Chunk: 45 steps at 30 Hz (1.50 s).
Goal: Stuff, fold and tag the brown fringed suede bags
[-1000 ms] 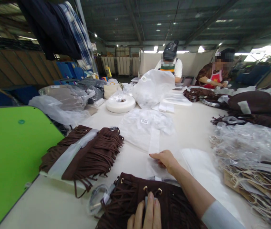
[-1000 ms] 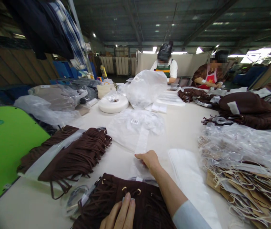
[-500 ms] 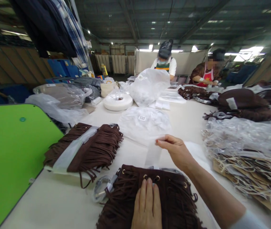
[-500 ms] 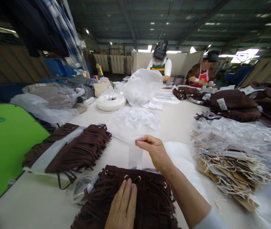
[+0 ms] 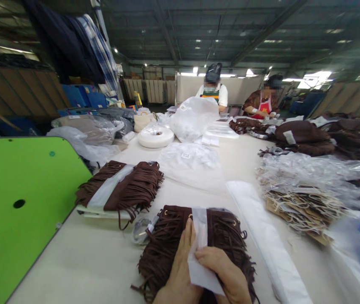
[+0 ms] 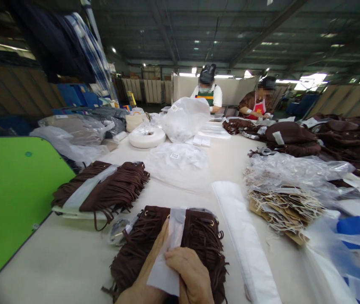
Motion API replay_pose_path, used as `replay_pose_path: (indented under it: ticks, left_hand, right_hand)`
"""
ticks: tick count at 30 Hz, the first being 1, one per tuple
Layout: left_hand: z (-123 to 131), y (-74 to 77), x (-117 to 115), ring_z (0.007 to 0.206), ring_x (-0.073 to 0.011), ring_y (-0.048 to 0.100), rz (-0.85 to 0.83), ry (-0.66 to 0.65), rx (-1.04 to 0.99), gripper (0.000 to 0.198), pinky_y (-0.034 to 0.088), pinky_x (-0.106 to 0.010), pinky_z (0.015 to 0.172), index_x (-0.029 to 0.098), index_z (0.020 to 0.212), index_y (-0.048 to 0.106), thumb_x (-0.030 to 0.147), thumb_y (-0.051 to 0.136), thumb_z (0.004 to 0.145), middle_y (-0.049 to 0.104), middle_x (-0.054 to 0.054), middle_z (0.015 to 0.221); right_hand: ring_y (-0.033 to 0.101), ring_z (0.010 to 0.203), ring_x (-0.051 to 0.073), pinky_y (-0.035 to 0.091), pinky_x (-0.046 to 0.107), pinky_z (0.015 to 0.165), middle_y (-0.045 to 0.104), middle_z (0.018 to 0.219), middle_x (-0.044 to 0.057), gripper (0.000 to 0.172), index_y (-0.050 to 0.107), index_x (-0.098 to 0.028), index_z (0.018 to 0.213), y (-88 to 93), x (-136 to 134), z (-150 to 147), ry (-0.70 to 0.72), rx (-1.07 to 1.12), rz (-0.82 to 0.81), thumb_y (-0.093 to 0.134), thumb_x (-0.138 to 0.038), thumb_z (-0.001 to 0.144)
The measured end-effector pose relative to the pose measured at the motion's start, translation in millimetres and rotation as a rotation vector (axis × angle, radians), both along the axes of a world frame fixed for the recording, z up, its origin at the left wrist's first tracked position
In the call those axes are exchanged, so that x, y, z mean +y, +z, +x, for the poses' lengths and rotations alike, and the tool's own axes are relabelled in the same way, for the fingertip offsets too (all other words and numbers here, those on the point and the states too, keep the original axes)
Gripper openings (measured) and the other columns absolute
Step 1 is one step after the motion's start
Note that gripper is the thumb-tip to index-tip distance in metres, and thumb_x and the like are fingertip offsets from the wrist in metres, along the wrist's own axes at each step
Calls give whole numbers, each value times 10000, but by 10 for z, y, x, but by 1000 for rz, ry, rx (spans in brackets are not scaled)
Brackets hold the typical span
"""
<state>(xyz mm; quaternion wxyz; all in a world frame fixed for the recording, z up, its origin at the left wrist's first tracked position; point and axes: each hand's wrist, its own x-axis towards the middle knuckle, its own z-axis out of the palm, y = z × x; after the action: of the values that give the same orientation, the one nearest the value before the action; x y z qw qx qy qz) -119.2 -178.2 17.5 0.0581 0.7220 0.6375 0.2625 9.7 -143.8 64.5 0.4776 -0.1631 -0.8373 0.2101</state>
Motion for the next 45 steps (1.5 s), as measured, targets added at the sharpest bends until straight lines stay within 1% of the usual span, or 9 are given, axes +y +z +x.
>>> replay_pose_path:
  ticks: [3,6,11,14,21,25,29,36,45]
  left_hand:
    - [-160,205,-72,1356,-327,189,-48,-133,43,567,250,-549,1081,184,1373,341,199,473,822,300,-113,1453]
    - [-260,421,-145,1343,-327,235,-177,-237,-118,512,213,-579,1074,207,1321,429,173,477,812,402,-106,1399]
    - [-308,711,-81,1326,-202,310,-179,-246,-368,591,241,-370,1117,188,1357,370,109,425,774,378,-57,1425]
    - [-372,816,17,1299,-166,358,-265,-181,-552,571,233,-327,1114,156,1291,464,72,380,733,440,-39,1383]
    - [-412,841,300,958,-136,613,-319,178,-566,353,460,-249,876,158,1015,626,131,327,828,676,-40,1043]
    - [-340,916,481,855,-192,640,-362,348,-441,240,466,-280,797,147,849,653,275,450,847,703,-84,879]
    - [-283,989,627,885,-251,644,-416,459,-335,233,461,-305,765,130,804,666,338,565,779,698,-144,880]
    - [-226,915,764,931,-238,635,-489,535,-231,321,475,-371,797,106,944,633,388,575,802,679,-139,972]
    - [-231,846,796,915,-190,621,-542,501,-172,371,484,-393,831,126,956,611,467,485,881,658,-77,961]
  right_hand:
    - [649,930,179,534,294,823,700,937,86,176,567,-183,1036,15,-42,11,-8,-22,101,467,-172,892]
    - [641,957,185,531,312,831,702,940,94,191,572,-168,1034,-4,-77,24,5,-56,170,466,-130,879]
    - [630,971,172,534,302,824,692,975,93,226,572,-177,1014,-27,-107,37,-16,-102,130,456,-68,852]
    - [640,931,159,540,278,798,696,942,85,256,577,-175,991,36,-128,18,-18,-116,132,429,-40,831]
    - [647,897,172,546,297,766,703,903,94,252,586,-153,935,162,-158,7,9,-240,159,384,-37,837]
    - [647,901,176,545,295,762,707,908,102,249,587,-152,921,178,-161,17,31,-301,188,384,-33,842]
    - [647,902,181,543,301,774,706,928,91,243,581,-147,933,168,-164,22,52,-334,208,395,-26,833]
    - [646,907,185,544,315,778,705,935,100,231,587,-130,936,132,-159,75,84,-359,235,400,-35,838]
    - [655,889,185,546,304,766,710,920,114,261,594,-120,956,229,-266,59,106,-345,252,345,-88,885]
